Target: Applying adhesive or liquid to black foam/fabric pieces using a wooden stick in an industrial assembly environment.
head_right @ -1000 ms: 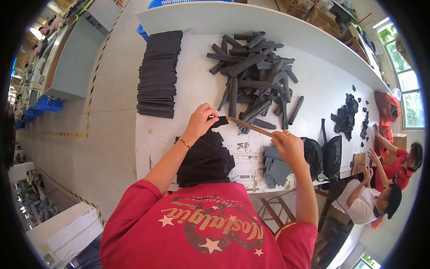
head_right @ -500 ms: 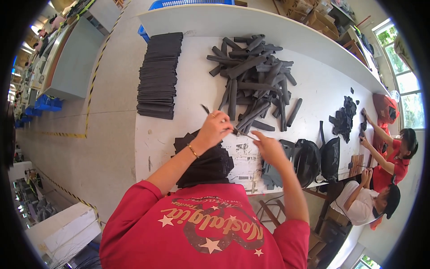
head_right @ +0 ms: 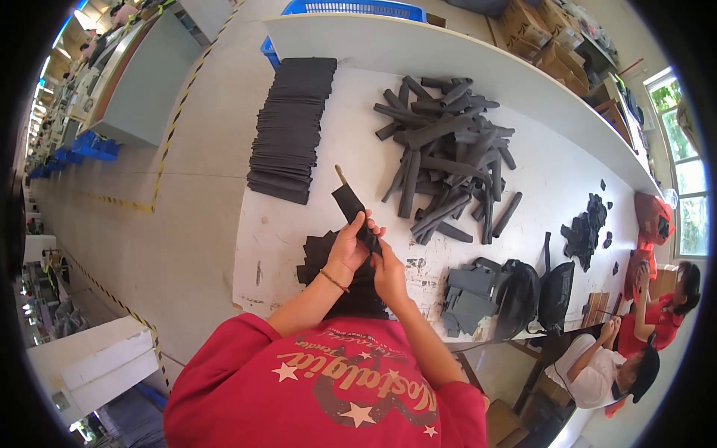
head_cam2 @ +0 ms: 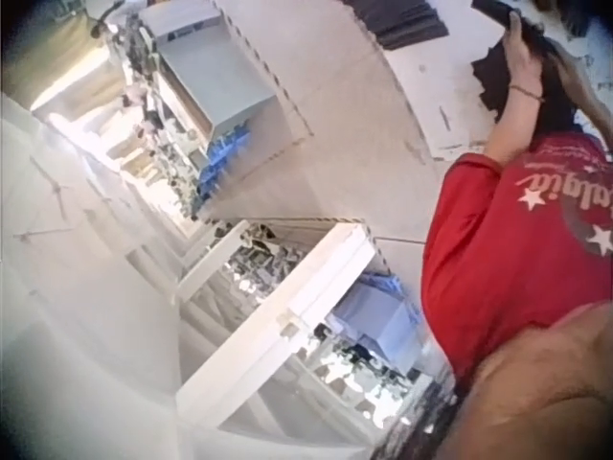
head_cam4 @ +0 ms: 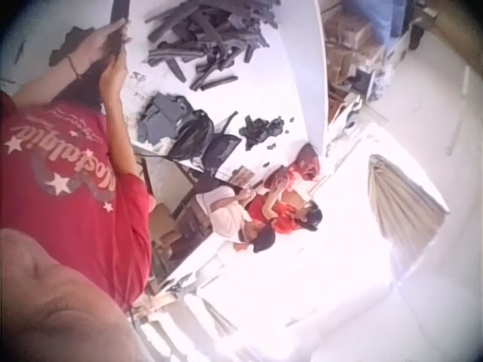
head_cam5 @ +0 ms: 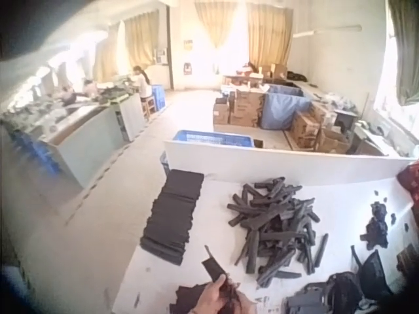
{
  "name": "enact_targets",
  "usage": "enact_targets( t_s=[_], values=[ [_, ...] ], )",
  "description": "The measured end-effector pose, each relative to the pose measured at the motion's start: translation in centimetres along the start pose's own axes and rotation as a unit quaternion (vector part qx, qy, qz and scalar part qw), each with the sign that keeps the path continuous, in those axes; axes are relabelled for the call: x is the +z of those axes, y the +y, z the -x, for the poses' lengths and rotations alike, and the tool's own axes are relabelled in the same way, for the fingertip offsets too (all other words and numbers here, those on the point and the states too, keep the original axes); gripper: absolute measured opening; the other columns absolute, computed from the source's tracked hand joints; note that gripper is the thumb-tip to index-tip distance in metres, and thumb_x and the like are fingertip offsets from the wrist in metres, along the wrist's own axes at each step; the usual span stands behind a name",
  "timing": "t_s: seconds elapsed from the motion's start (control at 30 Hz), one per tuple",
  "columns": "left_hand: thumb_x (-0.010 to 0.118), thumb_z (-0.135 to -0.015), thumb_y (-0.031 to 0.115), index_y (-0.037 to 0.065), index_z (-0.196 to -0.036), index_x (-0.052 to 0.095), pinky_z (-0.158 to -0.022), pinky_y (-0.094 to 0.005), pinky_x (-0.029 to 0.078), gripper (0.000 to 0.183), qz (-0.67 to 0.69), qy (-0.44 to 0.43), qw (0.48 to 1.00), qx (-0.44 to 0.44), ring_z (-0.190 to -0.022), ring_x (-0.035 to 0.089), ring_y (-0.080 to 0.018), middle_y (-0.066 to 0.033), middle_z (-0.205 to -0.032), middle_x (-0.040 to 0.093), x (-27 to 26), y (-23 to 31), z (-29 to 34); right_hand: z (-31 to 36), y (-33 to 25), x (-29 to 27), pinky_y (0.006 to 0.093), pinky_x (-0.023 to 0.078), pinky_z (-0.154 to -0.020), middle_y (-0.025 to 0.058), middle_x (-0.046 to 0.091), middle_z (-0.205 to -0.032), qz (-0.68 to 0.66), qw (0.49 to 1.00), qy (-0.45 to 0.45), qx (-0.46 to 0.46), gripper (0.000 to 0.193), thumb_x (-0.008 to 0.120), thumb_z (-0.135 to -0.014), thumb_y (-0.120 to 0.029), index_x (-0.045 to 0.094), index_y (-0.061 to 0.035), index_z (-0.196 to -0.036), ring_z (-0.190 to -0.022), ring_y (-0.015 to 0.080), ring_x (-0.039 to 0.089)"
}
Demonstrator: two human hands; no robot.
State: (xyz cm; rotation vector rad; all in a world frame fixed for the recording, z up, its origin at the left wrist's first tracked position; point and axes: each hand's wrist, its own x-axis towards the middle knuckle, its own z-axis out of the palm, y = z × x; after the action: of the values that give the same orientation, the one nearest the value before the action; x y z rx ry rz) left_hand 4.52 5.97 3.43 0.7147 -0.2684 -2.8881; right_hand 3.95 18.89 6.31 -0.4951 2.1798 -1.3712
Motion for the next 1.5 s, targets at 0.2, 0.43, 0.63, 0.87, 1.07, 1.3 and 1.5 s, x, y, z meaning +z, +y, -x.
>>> enact_targets(
  t_s=[0.2,0.43,0.63,0.87,1.07,1.3,1.5],
  values=[
    [0.069,-0.086,0.022,0.005,-0.096,0.061,-0.067,-0.0348,0.052,0.022,-0.006,0.061,0.998,0.028,-0.065,0.059,-0.0181,-0.0058,-0.074,0.062,1.5,1.7,0.2,3.8,1.3,0.7,0.0322,0.043,-0.056,0.0101,0.05,-0.065,0.03,0.999,0.032,-0.029,0.029,0.044,-0.095,-0.006,0.048,0.0004,-0.123,-0.059,0.0195,0.05],
    [0.069,-0.085,0.018,0.002,-0.088,0.062,-0.042,-0.0226,0.04,0.018,-0.136,0.143,0.977,0.085,-0.046,0.05,-0.0095,-0.0066,-0.069,0.061,1.8,3.0,-1.5,7.9,-0.1,-1.5,0.0244,0.036,-0.05,0.0012,0.045,-0.06,-0.013,0.991,-0.08,0.109,0.022,0.043,-0.098,-0.013,0.054,0.0001,-0.113,-0.053,0.0083,0.042],
    [0.066,-0.087,0.016,0.001,-0.084,0.062,-0.041,-0.0226,0.037,0.017,-0.171,0.085,0.981,0.033,-0.044,0.049,-0.0111,-0.0082,-0.064,0.06,2.2,1.9,-1.1,11.1,-0.7,-4.9,0.0247,0.035,-0.049,-0.0015,0.042,-0.058,-0.103,0.969,-0.133,0.181,0.02,0.043,-0.098,-0.013,0.056,-0.002,-0.109,-0.053,0.0073,0.04],
    [0.054,-0.091,0.046,0.0,-0.114,0.049,-0.075,-0.0388,0.056,0.052,-0.012,-0.055,0.998,-0.041,-0.094,0.064,-0.0325,-0.019,-0.103,0.062,4.1,1.2,2.7,10.3,-2.5,-5.9,0.0232,0.035,-0.05,-0.0023,0.043,-0.059,-0.091,0.978,-0.09,0.166,0.019,0.043,-0.098,-0.013,0.057,-0.001,-0.104,-0.053,0.0061,0.039],
    [0.054,-0.093,0.04,0.011,-0.07,0.05,-0.032,-0.0227,0.019,0.037,-0.142,0.106,0.981,0.077,-0.033,0.027,-0.006,0.0042,-0.047,0.037,2.5,3.7,-1.1,11.9,-2.4,-5.2,0.0226,0.036,-0.051,-0.0015,0.047,-0.061,-0.088,0.975,-0.139,0.152,0.022,0.044,-0.099,-0.016,0.059,-0.0011,-0.1,-0.055,0.0051,0.042],
    [0.048,-0.097,0.037,0.012,-0.071,0.047,-0.036,-0.0238,0.024,0.036,-0.017,0.112,0.97,0.217,-0.038,0.031,-0.0079,0.0022,-0.05,0.037,0.2,12.4,-4.6,15.3,-1.5,-11.9,0.0235,0.041,-0.056,-0.0005,0.055,-0.069,0.049,0.961,-0.165,0.217,0.021,0.063,-0.088,-0.022,0.062,-0.001,-0.091,-0.061,0.0074,0.048],
    [0.049,-0.096,0.033,0.01,-0.077,0.049,-0.043,-0.0234,0.036,0.03,0.015,0.241,0.969,0.05,-0.048,0.044,-0.0115,-0.0029,-0.064,0.051,0.7,0.4,-2.5,1.3,-4.4,-2.9,0.0183,0.032,-0.05,-0.0041,0.052,-0.071,-0.146,0.985,0.092,-0.011,0.021,0.066,-0.084,-0.006,0.054,-0.0031,-0.102,-0.058,0.0025,0.042]
  ],
)
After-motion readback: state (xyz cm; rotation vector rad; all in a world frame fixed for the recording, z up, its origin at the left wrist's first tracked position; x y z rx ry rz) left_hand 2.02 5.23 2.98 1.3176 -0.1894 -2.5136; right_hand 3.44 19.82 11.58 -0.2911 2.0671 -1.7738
